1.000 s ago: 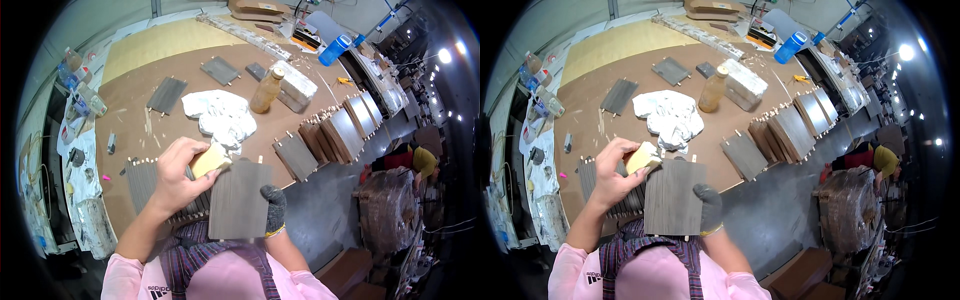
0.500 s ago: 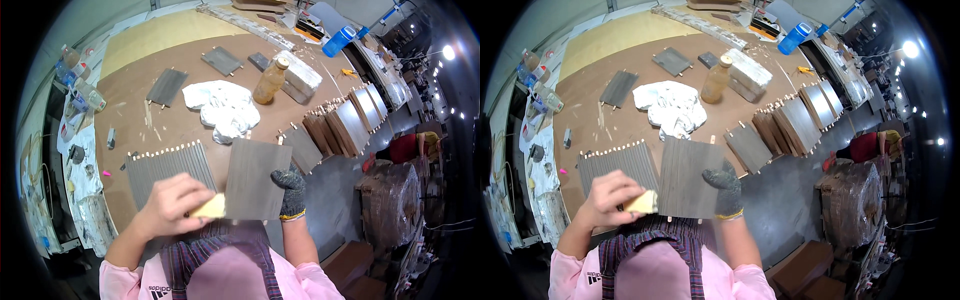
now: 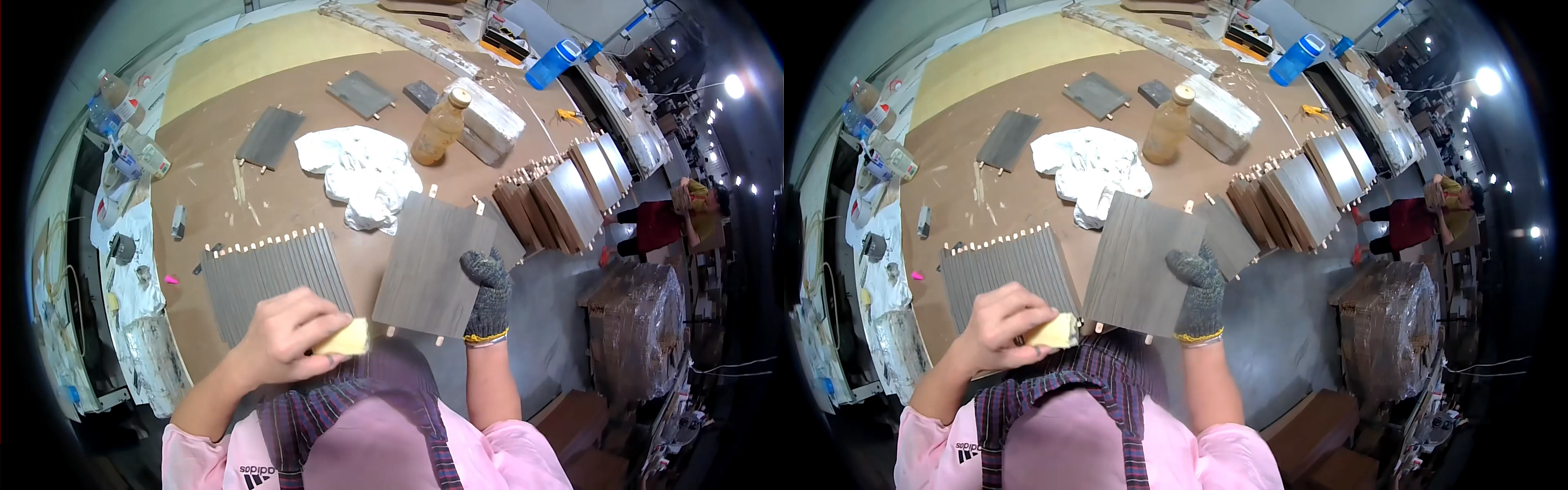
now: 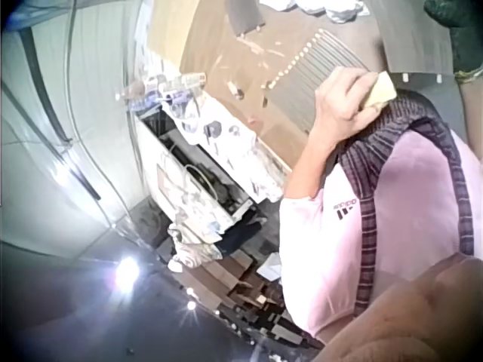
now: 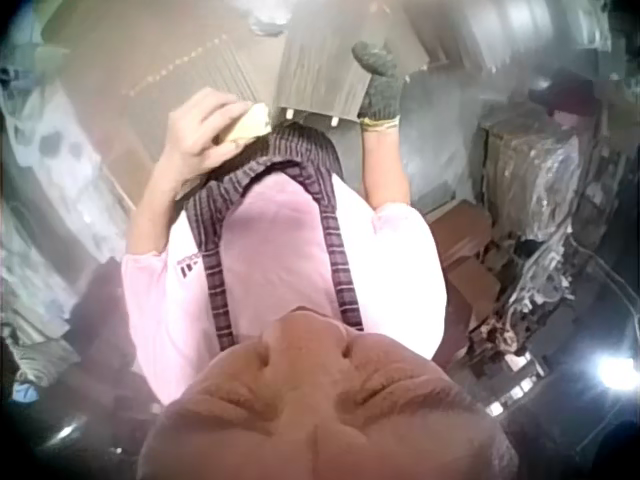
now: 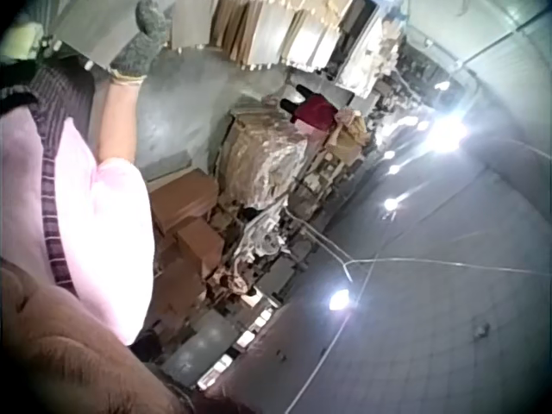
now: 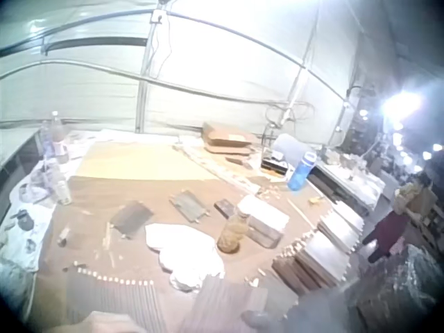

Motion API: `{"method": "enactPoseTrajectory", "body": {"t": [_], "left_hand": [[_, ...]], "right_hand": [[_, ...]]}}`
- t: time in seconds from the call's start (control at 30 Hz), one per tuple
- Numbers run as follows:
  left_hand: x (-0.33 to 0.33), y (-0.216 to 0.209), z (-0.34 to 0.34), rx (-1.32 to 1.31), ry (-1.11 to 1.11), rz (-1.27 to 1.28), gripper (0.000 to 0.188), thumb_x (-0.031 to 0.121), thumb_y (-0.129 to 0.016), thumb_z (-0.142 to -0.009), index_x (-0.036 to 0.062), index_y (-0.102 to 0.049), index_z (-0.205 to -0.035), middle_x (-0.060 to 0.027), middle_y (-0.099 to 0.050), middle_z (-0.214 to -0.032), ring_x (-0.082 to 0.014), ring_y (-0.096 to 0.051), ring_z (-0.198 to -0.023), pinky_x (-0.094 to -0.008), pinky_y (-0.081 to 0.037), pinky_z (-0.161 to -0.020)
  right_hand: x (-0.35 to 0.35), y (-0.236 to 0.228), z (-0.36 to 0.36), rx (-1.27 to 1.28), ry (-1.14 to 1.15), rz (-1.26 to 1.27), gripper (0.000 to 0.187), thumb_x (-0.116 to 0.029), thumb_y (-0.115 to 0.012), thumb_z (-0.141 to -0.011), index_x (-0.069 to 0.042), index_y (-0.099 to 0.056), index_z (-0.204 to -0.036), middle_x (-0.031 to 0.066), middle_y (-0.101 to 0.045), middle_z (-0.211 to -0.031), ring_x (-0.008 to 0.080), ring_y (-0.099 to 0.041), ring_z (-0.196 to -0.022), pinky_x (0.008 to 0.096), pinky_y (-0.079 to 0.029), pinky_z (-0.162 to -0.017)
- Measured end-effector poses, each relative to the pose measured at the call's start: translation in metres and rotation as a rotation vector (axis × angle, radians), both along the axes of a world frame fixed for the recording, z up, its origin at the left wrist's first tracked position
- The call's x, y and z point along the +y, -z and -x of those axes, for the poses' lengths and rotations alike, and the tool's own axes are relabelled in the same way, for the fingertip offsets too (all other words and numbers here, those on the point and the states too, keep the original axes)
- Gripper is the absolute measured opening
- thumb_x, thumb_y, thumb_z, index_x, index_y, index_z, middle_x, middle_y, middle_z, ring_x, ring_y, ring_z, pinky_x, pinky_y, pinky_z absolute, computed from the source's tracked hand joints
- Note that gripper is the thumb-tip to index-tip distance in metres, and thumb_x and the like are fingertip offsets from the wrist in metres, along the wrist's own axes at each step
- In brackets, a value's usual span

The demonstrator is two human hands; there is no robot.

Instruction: The person wipes a sponge across the surfaces and edges of wooden panels and then stacks them on the workbench.

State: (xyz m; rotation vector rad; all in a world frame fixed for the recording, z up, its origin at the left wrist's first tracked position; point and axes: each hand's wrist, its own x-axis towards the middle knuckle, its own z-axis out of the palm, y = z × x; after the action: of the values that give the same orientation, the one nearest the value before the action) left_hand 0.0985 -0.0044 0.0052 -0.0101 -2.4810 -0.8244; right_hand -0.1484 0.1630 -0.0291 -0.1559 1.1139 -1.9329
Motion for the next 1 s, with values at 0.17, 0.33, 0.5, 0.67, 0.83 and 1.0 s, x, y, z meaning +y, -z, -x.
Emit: {"method": "enactPoseTrajectory", "body": {"t": [0.17,0.33,0.5,0.67,0.83,1.0], "left_hand": [[-0.006,-0.011,0.019,0.064,-0.159,-0.036,0.042,0.019,-0.082,-0.064,0.0001,-0.07,-0.1,-0.012,-0.066,-0.089,-0.027,-0.064,-0.077,-0.0344,-0.051,-0.066],[0.006,0.006,0.006,-0.065,-0.003,-1.188,0.046,0.021,-0.083,-0.072,-0.0032,-0.069,-0.109,-0.019,-0.067,-0.117,-0.0243,-0.069,-0.097,-0.0346,-0.054,-0.09],[0.012,0.004,0.02,-0.017,0.086,-1.644,0.056,0.031,-0.081,-0.079,-0.0038,-0.062,-0.118,-0.0281,-0.055,-0.139,-0.027,-0.066,-0.115,-0.039,-0.054,-0.1],[0.02,-0.002,0.04,-0.021,0.198,-1.683,0.052,0.029,-0.079,-0.081,-0.0033,-0.061,-0.118,-0.0307,-0.051,-0.143,-0.0342,-0.056,-0.131,-0.0423,-0.05,-0.104],[0.016,0.011,0.051,-0.096,0.234,-1.656,0.039,0.014,-0.071,-0.088,-0.0062,-0.06,-0.12,-0.0276,-0.046,-0.149,-0.0251,-0.056,-0.127,-0.0378,-0.045,-0.108],[0.018,0.02,0.058,-0.178,0.245,-1.568,0.034,0.01,-0.069,-0.09,-0.0057,-0.061,-0.12,-0.0271,-0.048,-0.148,-0.0239,-0.057,-0.125,-0.0365,-0.045,-0.106]], "right_hand": [[-0.007,0.008,0.003,0.009,0.003,0.005,0.048,-0.01,-0.056,-0.088,0.001,-0.054,-0.135,0.0173,-0.067,-0.116,0.0302,-0.068,-0.106,0.0466,-0.056,-0.095],[-0.002,0.012,-0.001,-0.101,0.072,0.035,0.045,-0.01,-0.058,-0.088,0.001,-0.057,-0.131,0.0157,-0.067,-0.118,0.0303,-0.067,-0.107,0.0471,-0.055,-0.096],[-0.023,0.009,-0.033,-0.356,-0.09,0.211,0.031,-0.019,-0.061,-0.095,-0.002,-0.064,-0.121,0.0116,-0.067,-0.118,0.0257,-0.067,-0.102,0.0427,-0.056,-0.092],[-0.031,0.065,-0.049,0.118,-0.233,-0.027,0.039,-0.029,-0.053,-0.103,-0.005,-0.053,-0.134,0.0096,-0.064,-0.115,0.0206,-0.065,-0.104,0.0345,-0.058,-0.088],[-0.023,0.073,-0.056,0.652,-0.393,-0.043,0.038,-0.031,-0.049,-0.106,-0.004,-0.054,-0.131,0.0094,-0.064,-0.114,0.0173,-0.064,-0.104,0.0308,-0.057,-0.087],[-0.002,0.068,-0.052,0.594,-0.318,-0.14,0.047,-0.041,-0.044,-0.106,-0.001,-0.054,-0.129,0.0153,-0.064,-0.116,0.0237,-0.066,-0.105,0.0331,-0.057,-0.089]]}}
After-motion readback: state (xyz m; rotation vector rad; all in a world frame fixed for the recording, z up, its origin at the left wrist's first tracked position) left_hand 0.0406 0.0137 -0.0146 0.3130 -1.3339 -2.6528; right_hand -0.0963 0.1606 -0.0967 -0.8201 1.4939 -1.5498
